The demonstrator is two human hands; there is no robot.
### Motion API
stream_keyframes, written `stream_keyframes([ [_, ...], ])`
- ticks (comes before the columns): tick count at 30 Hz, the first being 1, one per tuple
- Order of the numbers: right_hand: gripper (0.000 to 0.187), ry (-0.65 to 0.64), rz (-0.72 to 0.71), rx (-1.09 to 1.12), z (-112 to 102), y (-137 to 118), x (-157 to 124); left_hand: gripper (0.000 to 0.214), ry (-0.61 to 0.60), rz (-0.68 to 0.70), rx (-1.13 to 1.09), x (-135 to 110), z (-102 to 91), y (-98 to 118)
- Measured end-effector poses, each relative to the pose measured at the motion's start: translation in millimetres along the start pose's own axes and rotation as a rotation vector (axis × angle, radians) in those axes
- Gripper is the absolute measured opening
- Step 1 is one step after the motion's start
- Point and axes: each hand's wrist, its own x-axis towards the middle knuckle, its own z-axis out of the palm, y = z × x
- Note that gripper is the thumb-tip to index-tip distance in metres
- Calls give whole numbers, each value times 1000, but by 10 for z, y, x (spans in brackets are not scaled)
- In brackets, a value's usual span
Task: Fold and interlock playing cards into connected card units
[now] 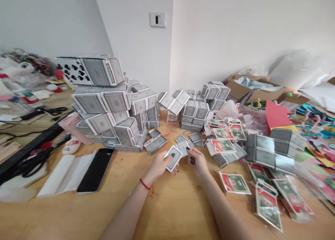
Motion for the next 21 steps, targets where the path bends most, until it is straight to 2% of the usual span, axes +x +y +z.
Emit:
stream_keyframes([
  [2, 21, 41, -20, -2, -11, -1, 4, 39, -49, -33, -45, -13, 92, -17],
  [4, 22, 83, -50, -18, -31, -5, 16, 38, -39, -54, -68, -21, 151, -27],
  [9, 22, 137, -86, -52, -81, -19, 47, 37, 14, -32, -80, -13, 107, -18],
  [14, 22, 103, -39, -36, -92, -21, 52, 35, 43, -15, -97, 5, 15, -11],
  [21, 24, 60, -60, -72, -66, -2, 45, 31, 31, -41, -82, -2, 2, 12],
])
